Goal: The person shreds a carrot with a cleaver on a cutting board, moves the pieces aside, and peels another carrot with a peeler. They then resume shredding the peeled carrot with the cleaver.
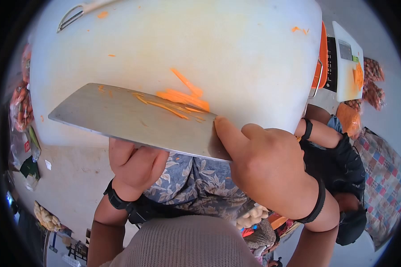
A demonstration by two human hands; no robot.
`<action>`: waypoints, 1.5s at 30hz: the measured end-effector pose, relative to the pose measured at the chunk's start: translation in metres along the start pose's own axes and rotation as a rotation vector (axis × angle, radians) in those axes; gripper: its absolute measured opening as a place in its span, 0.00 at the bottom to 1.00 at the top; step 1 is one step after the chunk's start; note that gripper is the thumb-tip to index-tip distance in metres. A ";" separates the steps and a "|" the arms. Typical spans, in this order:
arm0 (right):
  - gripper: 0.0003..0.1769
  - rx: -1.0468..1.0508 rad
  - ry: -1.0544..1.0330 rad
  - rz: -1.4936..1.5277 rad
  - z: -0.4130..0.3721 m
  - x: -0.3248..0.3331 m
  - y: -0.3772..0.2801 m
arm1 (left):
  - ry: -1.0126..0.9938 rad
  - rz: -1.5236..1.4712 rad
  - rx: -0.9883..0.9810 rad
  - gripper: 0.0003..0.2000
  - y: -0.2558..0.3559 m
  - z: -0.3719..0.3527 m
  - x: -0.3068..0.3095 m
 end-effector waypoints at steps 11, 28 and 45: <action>0.30 0.070 0.023 -0.131 -0.038 0.019 -0.016 | -0.089 -0.145 0.177 0.10 -0.012 -0.025 -0.007; 0.36 0.038 0.004 -0.023 -0.011 0.006 -0.009 | 0.026 -0.028 -0.045 0.11 -0.002 -0.009 0.000; 0.35 0.022 0.017 0.078 -0.006 -0.004 0.000 | 0.051 -0.060 -0.045 0.12 0.000 0.000 -0.001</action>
Point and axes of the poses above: each hand's wrist, its own z-axis towards the middle knuckle, its own x-axis out of the back of the hand, y = z × x, the point moved 5 cm from there along z, towards the middle knuckle, and after that the axes turned 6 degrees about x, right-handed, at the moved point
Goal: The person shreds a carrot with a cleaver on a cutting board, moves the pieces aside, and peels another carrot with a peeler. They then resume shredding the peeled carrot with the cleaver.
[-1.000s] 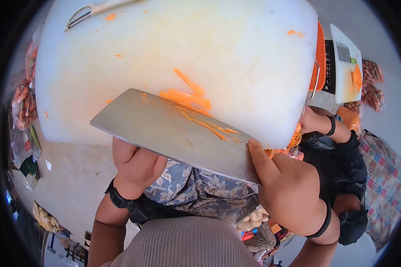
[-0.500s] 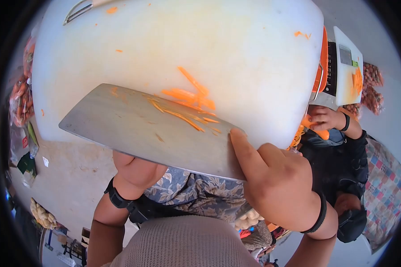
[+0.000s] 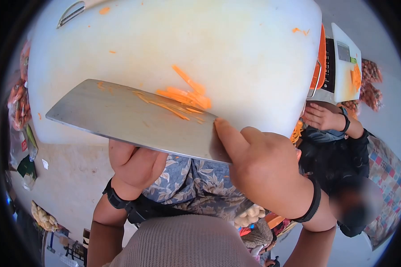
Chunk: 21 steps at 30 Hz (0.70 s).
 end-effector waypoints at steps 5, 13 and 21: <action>0.38 -0.019 -0.065 -0.103 -0.011 0.014 -0.012 | -0.022 -0.007 0.071 0.12 -0.001 -0.007 0.001; 0.40 -0.029 -0.100 -0.132 -0.039 0.026 -0.010 | -0.065 -0.136 0.228 0.13 -0.009 -0.020 -0.003; 0.31 -0.038 -0.022 0.014 0.002 -0.002 -0.002 | 0.023 0.001 -0.011 0.13 0.000 0.002 0.000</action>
Point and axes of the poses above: each hand's wrist, its own z-axis towards the middle knuckle, its own x-axis out of the back of the hand, y = z × x, the point moved 5 cm from there along z, towards the middle knuckle, and after that the axes turned 6 degrees about x, right-handed, at the moved point
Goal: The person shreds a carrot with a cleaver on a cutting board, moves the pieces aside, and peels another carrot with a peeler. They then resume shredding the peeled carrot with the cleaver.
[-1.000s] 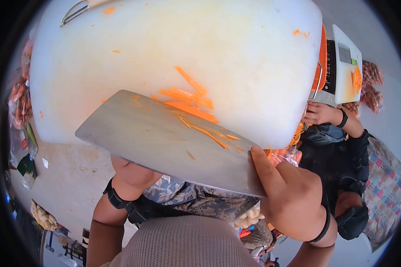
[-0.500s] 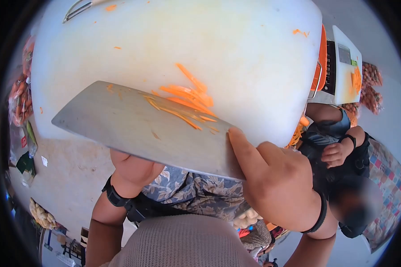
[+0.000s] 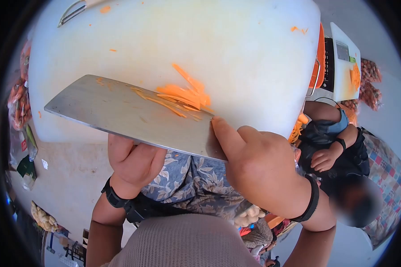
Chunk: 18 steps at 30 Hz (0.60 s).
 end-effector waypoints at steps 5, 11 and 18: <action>0.35 -0.007 -0.060 -0.089 -0.016 0.022 -0.013 | -0.032 -0.003 0.061 0.11 0.000 -0.005 0.002; 0.40 0.002 -0.033 -0.116 -0.044 0.029 -0.013 | -0.073 -0.230 0.239 0.10 -0.013 -0.024 0.000; 0.33 -0.029 -0.044 -0.065 -0.017 0.010 -0.004 | -0.060 -0.004 0.065 0.10 0.000 -0.004 0.001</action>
Point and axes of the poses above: each hand's wrist, its own z-axis towards the middle knuckle, its own x-axis out of the back of the hand, y = z × x, the point moved 5 cm from there along z, towards the middle knuckle, and after that the axes turned 6 degrees about x, right-handed, at the moved point
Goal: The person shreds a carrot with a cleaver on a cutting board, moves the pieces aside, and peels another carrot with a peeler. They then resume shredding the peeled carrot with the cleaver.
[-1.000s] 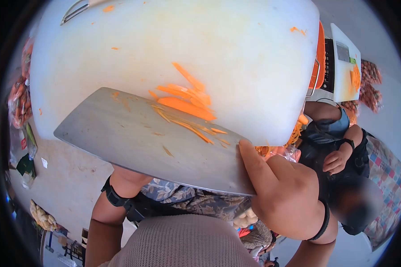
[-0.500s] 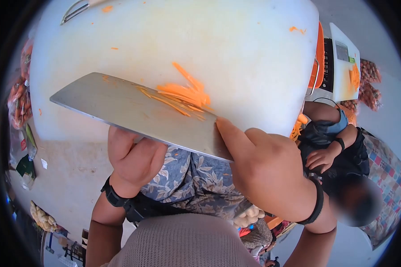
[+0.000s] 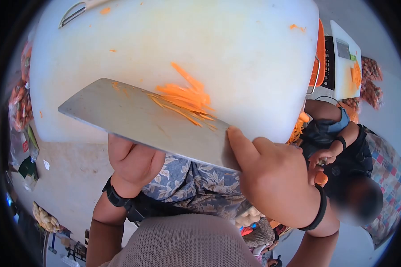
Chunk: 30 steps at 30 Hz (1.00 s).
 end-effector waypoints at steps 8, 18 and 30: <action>0.33 0.066 0.086 -0.006 0.008 -0.003 -0.004 | 0.060 0.017 -0.042 0.09 0.003 0.002 0.000; 0.35 -0.055 -0.023 0.012 -0.035 0.017 -0.007 | -0.060 -0.197 0.166 0.09 -0.018 -0.024 -0.004; 0.41 0.006 0.043 -0.121 0.002 -0.009 -0.007 | -0.122 -0.006 0.128 0.10 -0.009 -0.014 -0.002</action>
Point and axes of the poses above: each hand's wrist, its own z-axis towards the middle knuckle, its own x-axis out of the back of the hand, y = z × x, the point moved 5 cm from there along z, towards the middle knuckle, and after that the axes turned 6 degrees about x, right-handed, at the moved point
